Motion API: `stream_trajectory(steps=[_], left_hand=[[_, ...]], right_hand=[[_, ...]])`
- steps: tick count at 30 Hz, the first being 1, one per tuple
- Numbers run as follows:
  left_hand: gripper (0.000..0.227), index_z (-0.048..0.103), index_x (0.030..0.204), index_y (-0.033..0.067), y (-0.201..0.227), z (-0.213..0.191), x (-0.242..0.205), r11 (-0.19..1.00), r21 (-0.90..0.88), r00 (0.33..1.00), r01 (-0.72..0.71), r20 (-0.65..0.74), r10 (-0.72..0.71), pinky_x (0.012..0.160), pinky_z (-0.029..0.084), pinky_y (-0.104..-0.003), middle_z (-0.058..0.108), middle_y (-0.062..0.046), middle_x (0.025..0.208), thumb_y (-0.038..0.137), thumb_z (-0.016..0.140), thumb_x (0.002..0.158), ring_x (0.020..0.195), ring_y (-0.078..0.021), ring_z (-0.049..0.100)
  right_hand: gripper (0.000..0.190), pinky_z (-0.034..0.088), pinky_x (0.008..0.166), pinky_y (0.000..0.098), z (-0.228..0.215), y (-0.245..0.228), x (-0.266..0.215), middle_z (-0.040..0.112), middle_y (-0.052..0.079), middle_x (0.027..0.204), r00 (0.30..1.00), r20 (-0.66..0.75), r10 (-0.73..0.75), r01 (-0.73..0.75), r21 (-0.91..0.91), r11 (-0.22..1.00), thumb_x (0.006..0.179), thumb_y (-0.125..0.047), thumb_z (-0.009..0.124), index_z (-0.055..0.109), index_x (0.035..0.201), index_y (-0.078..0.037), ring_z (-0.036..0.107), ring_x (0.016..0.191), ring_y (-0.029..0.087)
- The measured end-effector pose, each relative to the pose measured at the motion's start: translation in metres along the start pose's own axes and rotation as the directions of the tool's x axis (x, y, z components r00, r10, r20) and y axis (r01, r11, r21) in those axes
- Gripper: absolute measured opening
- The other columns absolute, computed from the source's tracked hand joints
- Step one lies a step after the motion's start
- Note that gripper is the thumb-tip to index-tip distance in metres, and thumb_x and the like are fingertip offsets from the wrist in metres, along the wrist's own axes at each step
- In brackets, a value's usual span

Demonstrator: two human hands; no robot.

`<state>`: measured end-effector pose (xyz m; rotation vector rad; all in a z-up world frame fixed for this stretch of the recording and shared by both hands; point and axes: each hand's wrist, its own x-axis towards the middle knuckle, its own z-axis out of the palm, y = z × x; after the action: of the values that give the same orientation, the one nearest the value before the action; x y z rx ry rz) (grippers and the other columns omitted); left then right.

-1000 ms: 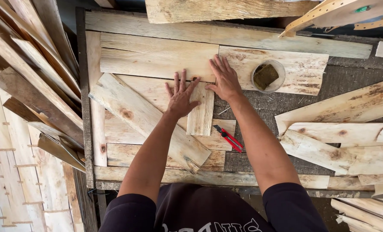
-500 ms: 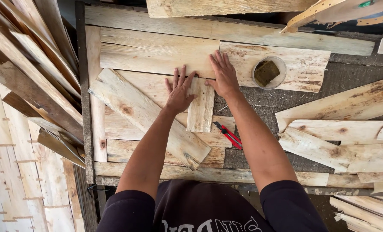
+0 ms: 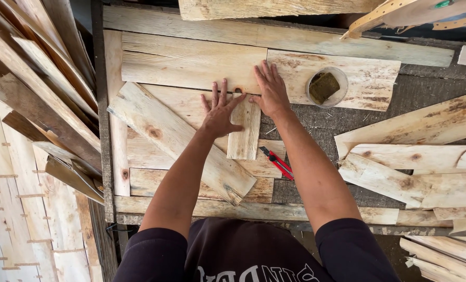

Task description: Cutting and scoring pieces of wood bark using a utility knife on a workbench.

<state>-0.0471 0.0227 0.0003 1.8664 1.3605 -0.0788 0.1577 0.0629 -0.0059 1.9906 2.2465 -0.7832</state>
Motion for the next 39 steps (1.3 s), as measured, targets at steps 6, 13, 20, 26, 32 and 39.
stream_trajectory(steps=[6,13,20,26,32,39], left_hand=[[0.119,0.018,0.163,0.0424,-0.002,0.016,0.007,0.984,0.178,1.0,0.01,0.02,-0.014,0.115,-0.003,-0.083,-0.017,-0.015,0.171,0.065,0.086,0.069,0.155,-0.0433,-0.018],[0.105,0.008,0.165,0.042,0.011,0.033,-0.006,0.959,0.283,1.0,0.025,-0.014,-0.022,0.113,0.002,-0.084,-0.016,-0.015,0.171,0.061,0.073,0.085,0.156,-0.0393,-0.014],[0.084,0.004,0.164,0.0444,0.034,0.028,-0.017,0.951,0.284,0.99,0.118,0.035,-0.133,0.113,0.009,-0.081,-0.019,-0.016,0.17,0.046,0.06,0.1,0.157,-0.0417,-0.012],[0.087,-0.002,0.164,0.0407,0.032,0.036,-0.017,0.924,0.351,0.984,0.154,0.025,-0.174,0.115,0.02,-0.077,-0.016,-0.02,0.169,0.051,0.057,0.101,0.155,-0.0444,-0.006],[0.109,-0.005,0.165,0.0367,0.042,0.017,-0.025,0.915,0.383,0.977,0.123,0.114,-0.179,0.116,0.023,-0.075,-0.015,-0.022,0.17,0.065,0.068,0.088,0.156,-0.0455,-0.005],[0.116,-0.009,0.164,0.0379,0.038,0.023,-0.023,0.909,0.401,0.978,0.118,0.112,-0.176,0.115,0.025,-0.074,-0.016,-0.021,0.169,0.068,0.07,0.084,0.156,-0.0456,-0.004]], right_hand=[[0.114,0.021,0.127,0.0533,0.006,0.003,0.002,0.009,0.008,0.172,1.0,0.001,-0.005,0.005,-0.021,1.0,0.074,-0.039,0.088,0.021,0.164,-0.02,0.01,0.157,0.032],[0.112,0.02,0.127,0.0526,0.006,0.005,0.005,0.009,0.008,0.173,1.0,-0.003,-0.015,0.015,-0.039,0.999,0.076,-0.038,0.087,0.021,0.165,-0.02,0.01,0.158,0.033],[0.112,0.019,0.128,0.0502,0.006,0.004,0.003,0.01,0.008,0.172,1.0,-0.003,-0.011,0.011,-0.022,1.0,0.075,-0.037,0.087,0.022,0.164,-0.019,0.01,0.158,0.032],[0.112,0.02,0.128,0.0485,0.002,0.0,0.003,0.012,0.008,0.172,1.0,-0.011,-0.01,0.01,-0.017,1.0,0.074,-0.036,0.088,0.023,0.164,-0.019,0.01,0.158,0.032],[0.108,0.019,0.129,0.0466,-0.01,-0.006,-0.001,0.011,0.008,0.172,1.0,0.006,-0.005,0.005,0.012,1.0,0.076,-0.033,0.088,0.024,0.163,-0.018,0.01,0.157,0.032],[0.054,0.033,0.124,0.0416,-0.009,0.023,0.0,0.027,0.014,0.17,0.988,-0.113,-0.105,0.132,0.269,0.954,0.103,-0.003,0.056,0.047,0.155,-0.014,0.032,0.153,0.035]])
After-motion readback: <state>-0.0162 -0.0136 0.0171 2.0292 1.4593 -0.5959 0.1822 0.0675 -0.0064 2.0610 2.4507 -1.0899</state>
